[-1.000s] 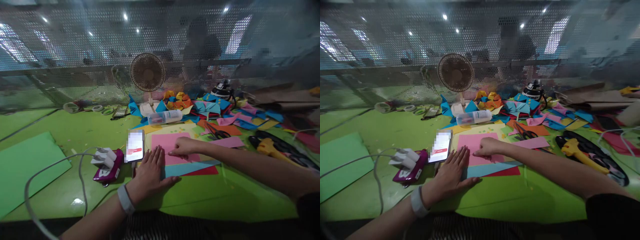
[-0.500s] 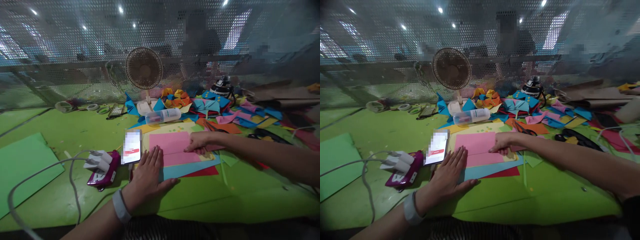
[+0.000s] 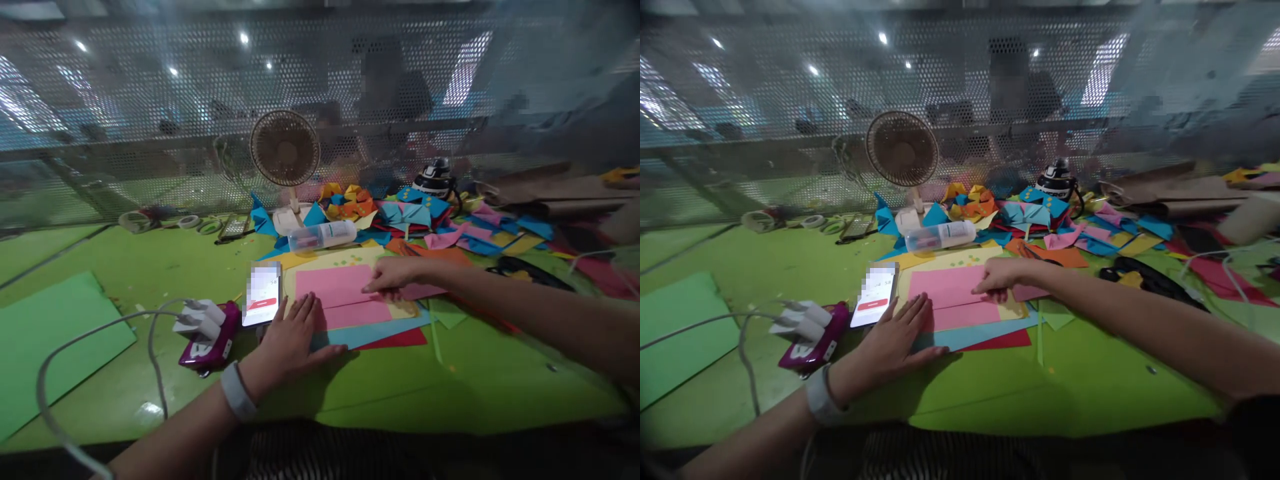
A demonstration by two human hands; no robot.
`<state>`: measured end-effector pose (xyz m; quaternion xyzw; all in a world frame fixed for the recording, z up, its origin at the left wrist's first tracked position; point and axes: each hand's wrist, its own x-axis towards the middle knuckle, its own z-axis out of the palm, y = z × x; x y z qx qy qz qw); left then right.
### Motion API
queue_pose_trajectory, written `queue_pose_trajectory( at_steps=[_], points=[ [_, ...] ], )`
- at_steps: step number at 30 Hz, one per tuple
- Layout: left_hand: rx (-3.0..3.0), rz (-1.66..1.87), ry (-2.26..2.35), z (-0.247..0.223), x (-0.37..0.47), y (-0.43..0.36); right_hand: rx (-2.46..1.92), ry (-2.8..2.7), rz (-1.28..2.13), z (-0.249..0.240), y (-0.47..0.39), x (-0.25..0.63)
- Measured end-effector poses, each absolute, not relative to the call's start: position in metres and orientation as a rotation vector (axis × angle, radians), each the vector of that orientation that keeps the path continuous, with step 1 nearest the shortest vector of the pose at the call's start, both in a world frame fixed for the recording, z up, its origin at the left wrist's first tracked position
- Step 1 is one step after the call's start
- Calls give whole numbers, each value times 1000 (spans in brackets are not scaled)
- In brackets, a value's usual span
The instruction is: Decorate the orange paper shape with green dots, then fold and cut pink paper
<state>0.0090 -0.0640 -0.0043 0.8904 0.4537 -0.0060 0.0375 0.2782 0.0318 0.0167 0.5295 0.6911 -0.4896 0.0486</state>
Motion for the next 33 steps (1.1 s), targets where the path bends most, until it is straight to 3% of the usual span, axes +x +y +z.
queue_pose_trajectory(
  at_steps=[6,14,25,33],
  points=[
    [2503,277,1569,36,16,-30,1463,2062,-1514,-7,39,251],
    [1683,-31,1276,17,51,8,1445,2007,-1500,-9,46,256],
    [1615,-165,1329,3,45,24,1481,2013,-1456,0,39,251],
    [1665,-341,1497,21,7,29,1477,1994,-1550,-15,41,255]
  ],
)
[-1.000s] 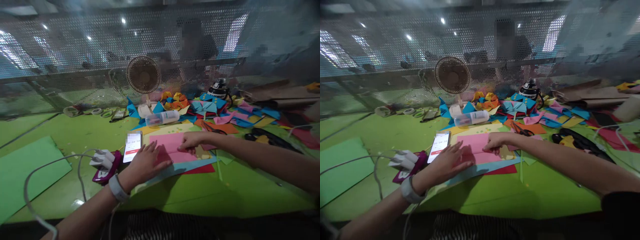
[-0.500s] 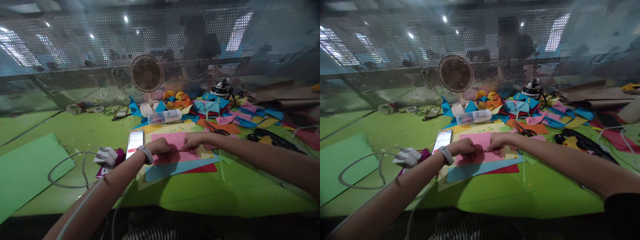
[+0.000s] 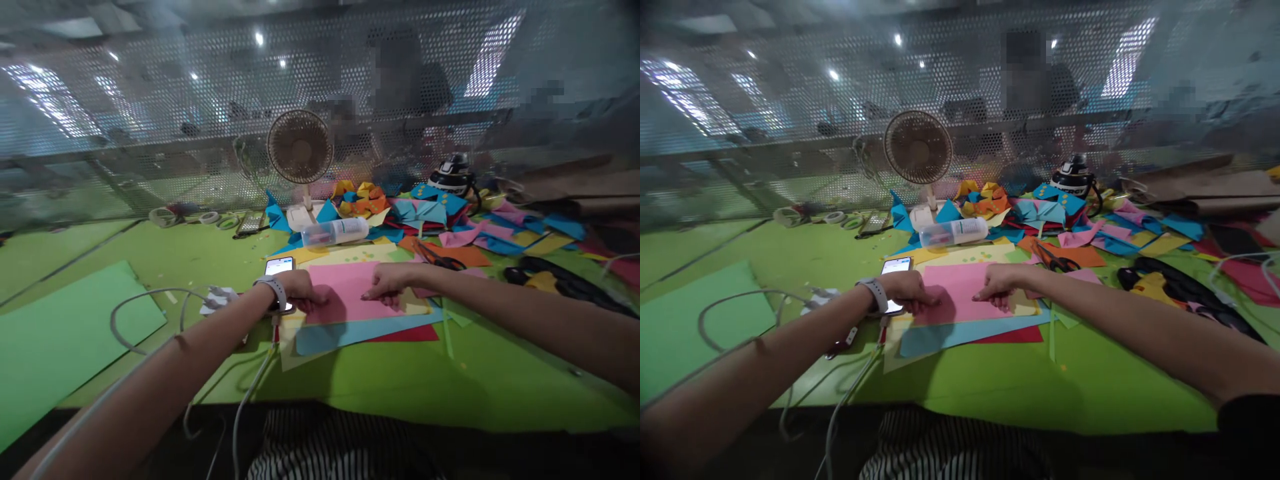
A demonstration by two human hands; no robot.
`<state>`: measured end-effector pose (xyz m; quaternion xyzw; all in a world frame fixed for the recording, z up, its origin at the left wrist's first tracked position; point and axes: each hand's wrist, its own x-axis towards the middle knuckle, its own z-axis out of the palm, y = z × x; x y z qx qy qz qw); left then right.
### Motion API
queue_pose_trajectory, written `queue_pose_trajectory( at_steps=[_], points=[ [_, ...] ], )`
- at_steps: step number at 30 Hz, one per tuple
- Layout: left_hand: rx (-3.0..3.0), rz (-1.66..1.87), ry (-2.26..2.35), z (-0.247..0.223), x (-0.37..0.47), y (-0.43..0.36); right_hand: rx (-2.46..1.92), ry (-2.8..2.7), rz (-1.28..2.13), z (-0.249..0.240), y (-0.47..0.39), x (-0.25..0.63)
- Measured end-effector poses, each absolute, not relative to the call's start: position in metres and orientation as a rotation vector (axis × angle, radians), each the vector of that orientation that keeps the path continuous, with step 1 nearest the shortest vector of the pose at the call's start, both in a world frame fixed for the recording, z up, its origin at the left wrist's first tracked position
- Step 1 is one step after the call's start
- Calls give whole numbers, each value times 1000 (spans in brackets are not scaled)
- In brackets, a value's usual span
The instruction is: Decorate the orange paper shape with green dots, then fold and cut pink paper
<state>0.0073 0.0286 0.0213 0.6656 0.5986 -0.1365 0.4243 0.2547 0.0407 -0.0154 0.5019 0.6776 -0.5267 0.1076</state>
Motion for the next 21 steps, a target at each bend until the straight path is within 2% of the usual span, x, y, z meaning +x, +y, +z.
queue_pose_trajectory(
  at_steps=[14,21],
  points=[
    [1788,-354,1595,46,-9,28,1491,2036,-1609,-12,34,255],
    [1761,-349,1512,22,1,25,1527,2004,-1613,-11,32,253]
  ],
)
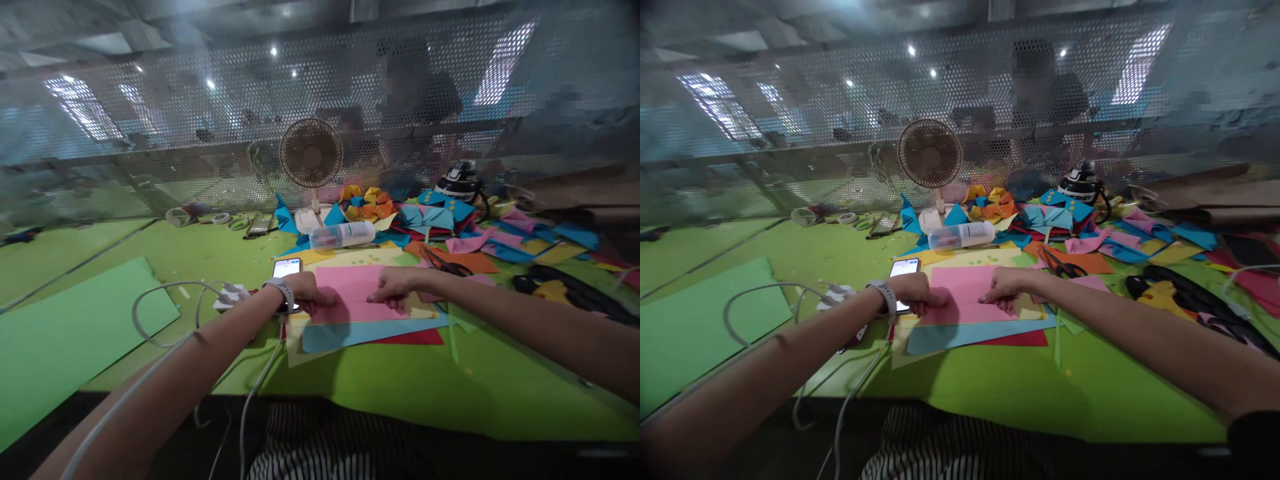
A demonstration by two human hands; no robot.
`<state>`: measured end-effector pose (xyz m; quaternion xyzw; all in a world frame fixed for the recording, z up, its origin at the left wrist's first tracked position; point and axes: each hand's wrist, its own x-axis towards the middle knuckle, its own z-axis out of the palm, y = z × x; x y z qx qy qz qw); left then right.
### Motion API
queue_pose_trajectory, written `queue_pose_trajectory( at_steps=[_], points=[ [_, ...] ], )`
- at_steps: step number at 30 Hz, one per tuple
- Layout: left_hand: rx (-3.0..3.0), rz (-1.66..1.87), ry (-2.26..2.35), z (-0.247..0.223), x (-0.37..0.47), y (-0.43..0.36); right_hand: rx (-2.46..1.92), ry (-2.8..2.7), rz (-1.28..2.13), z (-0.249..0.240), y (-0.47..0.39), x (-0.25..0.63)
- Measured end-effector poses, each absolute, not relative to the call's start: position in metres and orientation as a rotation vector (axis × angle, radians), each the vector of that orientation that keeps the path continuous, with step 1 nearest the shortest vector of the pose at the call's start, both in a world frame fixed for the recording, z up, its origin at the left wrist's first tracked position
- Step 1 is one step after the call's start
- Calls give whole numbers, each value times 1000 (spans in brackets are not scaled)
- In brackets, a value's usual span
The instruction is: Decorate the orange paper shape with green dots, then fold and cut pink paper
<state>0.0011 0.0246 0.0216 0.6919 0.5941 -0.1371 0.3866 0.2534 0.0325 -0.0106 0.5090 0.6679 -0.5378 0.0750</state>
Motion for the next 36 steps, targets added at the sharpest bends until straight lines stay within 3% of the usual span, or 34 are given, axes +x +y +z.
queue_pose_trajectory(
  at_steps=[6,15,22,29,36],
  points=[
    [1774,-440,1511,17,-13,33,1521,1987,-1621,-10,32,253],
    [1911,-554,1593,50,-18,31,1474,2073,-1524,-17,37,255],
    [2347,-104,1747,53,8,-9,1485,2326,-1282,-14,25,257],
    [2823,262,1184,-2,17,-35,1615,2830,-553,-5,-14,252],
    [2985,165,1031,-11,10,-24,907,3061,563,-21,-24,254]
  ],
)
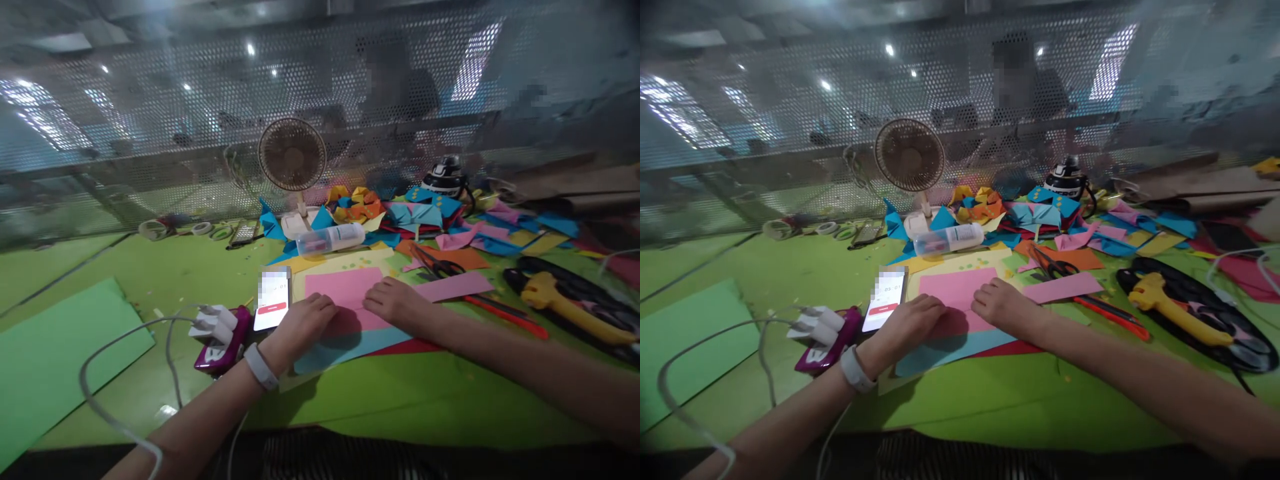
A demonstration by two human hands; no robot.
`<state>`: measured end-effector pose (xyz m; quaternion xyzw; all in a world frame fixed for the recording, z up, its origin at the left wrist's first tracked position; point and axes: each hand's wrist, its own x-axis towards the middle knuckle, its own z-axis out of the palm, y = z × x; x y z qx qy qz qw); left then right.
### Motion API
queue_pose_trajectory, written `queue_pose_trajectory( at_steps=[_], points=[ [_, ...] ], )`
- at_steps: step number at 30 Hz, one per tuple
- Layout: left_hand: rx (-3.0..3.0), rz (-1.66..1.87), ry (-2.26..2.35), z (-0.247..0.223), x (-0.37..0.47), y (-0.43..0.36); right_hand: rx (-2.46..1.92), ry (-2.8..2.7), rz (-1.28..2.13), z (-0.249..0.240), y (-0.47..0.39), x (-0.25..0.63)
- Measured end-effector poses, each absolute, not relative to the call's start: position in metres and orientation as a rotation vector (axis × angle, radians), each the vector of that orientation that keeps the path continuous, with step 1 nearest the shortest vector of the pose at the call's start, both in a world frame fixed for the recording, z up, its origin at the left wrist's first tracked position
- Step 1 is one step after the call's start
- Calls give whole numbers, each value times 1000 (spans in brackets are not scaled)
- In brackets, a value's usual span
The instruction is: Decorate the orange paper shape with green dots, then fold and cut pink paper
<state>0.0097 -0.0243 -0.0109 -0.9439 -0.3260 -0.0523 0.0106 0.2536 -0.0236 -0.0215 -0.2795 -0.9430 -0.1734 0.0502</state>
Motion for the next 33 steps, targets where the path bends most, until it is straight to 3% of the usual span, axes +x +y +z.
queue_pose_trajectory(
  at_steps=[5,13,26,33],
  points=[
    [-2914,-48,-967,-8,12,-26,-793,-2819,-625,-30,-21,253],
    [-2928,-183,-1112,-14,11,-24,-750,-2764,-607,-36,-21,255],
    [-2950,-716,-1498,-22,10,-15,-1147,-2618,-205,-40,-17,251],
    [-3024,-721,-1701,-23,7,-13,-1213,-2503,65,-36,-16,250]
  ],
)
